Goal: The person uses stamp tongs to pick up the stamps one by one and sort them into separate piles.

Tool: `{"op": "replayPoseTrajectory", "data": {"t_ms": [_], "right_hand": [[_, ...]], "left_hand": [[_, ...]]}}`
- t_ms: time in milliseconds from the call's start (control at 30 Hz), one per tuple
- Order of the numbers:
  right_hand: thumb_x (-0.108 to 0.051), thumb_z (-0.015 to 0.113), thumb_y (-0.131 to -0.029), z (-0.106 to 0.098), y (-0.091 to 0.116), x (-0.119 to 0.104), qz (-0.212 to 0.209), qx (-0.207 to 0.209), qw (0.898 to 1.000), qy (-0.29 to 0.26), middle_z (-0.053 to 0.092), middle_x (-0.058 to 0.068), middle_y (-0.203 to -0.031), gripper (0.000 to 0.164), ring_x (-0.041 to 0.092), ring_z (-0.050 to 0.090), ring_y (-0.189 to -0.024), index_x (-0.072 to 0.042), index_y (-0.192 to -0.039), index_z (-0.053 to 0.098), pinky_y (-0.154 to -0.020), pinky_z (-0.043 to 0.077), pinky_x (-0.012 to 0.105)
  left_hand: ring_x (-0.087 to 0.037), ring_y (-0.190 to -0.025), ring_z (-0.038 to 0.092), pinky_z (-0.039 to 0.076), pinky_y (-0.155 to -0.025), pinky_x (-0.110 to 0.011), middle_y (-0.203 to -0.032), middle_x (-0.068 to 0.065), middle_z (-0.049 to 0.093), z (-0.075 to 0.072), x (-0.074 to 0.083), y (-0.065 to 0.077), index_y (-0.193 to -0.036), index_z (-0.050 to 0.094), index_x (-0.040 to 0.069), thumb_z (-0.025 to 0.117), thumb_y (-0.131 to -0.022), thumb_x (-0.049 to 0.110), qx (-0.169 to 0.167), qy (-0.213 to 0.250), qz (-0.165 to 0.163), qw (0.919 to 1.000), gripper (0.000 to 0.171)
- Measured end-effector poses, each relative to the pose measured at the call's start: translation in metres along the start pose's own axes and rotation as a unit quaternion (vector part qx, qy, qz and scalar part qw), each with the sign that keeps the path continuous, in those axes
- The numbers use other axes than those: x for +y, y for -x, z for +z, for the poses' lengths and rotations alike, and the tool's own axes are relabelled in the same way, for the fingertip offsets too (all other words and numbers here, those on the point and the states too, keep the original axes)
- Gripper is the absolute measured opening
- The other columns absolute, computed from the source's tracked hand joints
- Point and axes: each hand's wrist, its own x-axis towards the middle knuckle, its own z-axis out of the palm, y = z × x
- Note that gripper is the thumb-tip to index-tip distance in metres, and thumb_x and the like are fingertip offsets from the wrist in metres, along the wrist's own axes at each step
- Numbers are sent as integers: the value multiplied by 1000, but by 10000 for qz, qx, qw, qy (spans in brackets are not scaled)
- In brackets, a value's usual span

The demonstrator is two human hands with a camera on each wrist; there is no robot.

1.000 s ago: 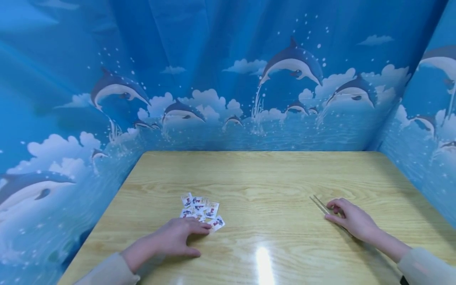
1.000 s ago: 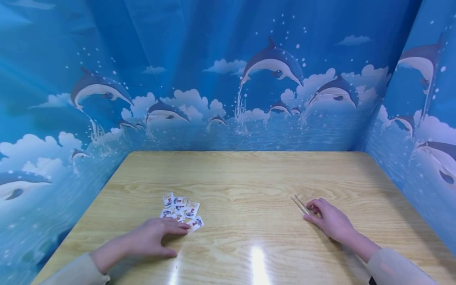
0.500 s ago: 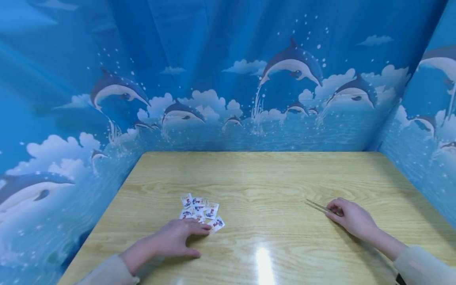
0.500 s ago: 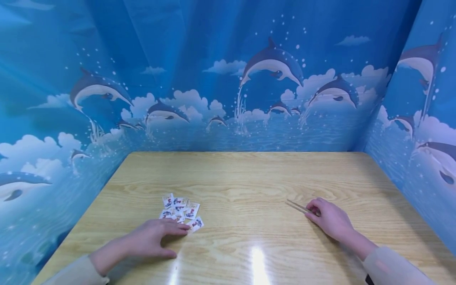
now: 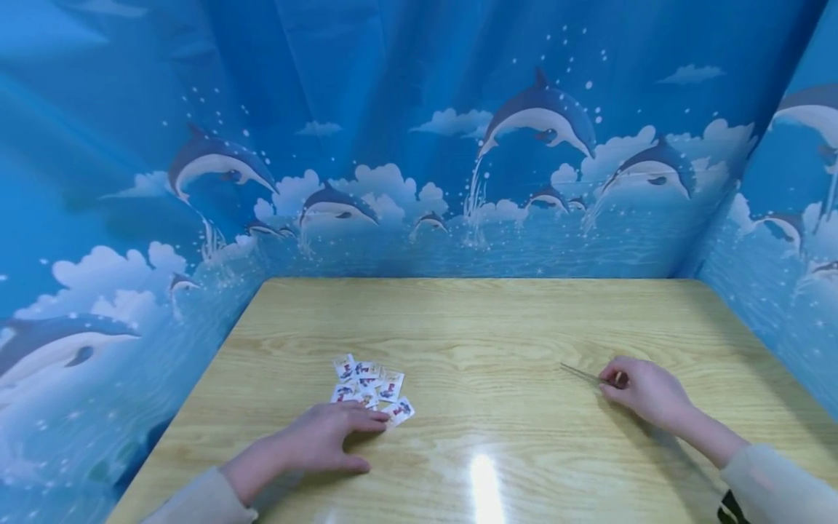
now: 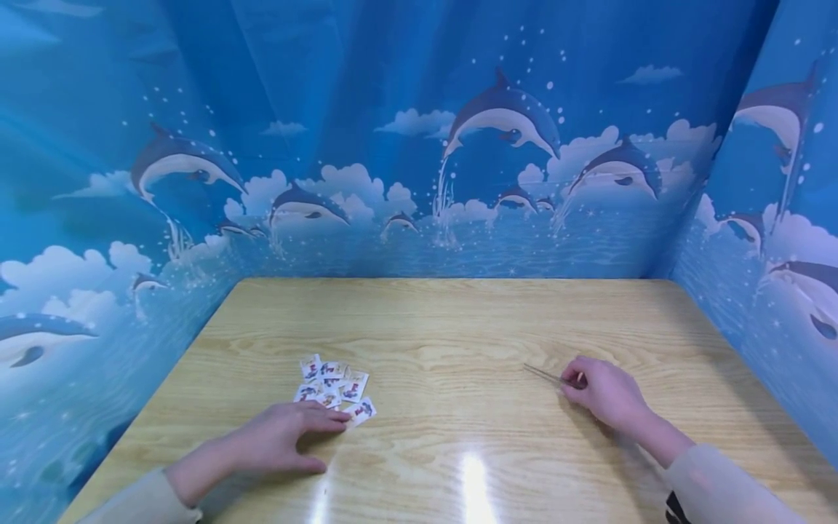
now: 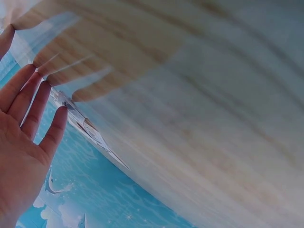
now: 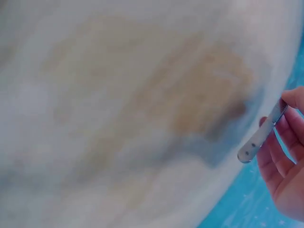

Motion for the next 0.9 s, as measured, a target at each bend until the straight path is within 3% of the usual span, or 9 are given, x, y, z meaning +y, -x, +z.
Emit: {"op": "replayPoseTrajectory", "data": {"t_ms": [467, 667, 900], "right_hand": [[-8, 71, -85, -33, -20, -26, -207, -133, 9990, -384, 69, -4, -81, 5, 13, 65, -70, -10, -89, 70, -57, 52, 27], [-5, 72, -84, -37, -30, -43, -450, -253, 9964, -667, 64, -9, -79, 9, 7, 62, -72, -12, -86, 67, -61, 52, 26], [-2, 70, -86, -31, -40, -59, -764, -372, 9895, -1168, 63, -8, -81, 12, 5, 58, -72, -13, -88, 66, -58, 51, 25]], "left_hand": [[-23, -125, 52, 41, -104, -46, -138, 8, 54, -3, 3, -1, -130, 63, 18, 74, -80, 46, -217, 34, -237, 9995, 59], [-22, -123, 53, 42, -103, -44, -137, 7, 55, -2, 3, -1, -130, 63, 18, 74, -80, 46, -139, -40, -139, 9998, 58], [-21, -125, 51, 41, -104, -45, -138, 10, 54, -2, 2, -1, -132, 61, 20, 74, -80, 46, -253, 9, -285, 9993, 60]]}}
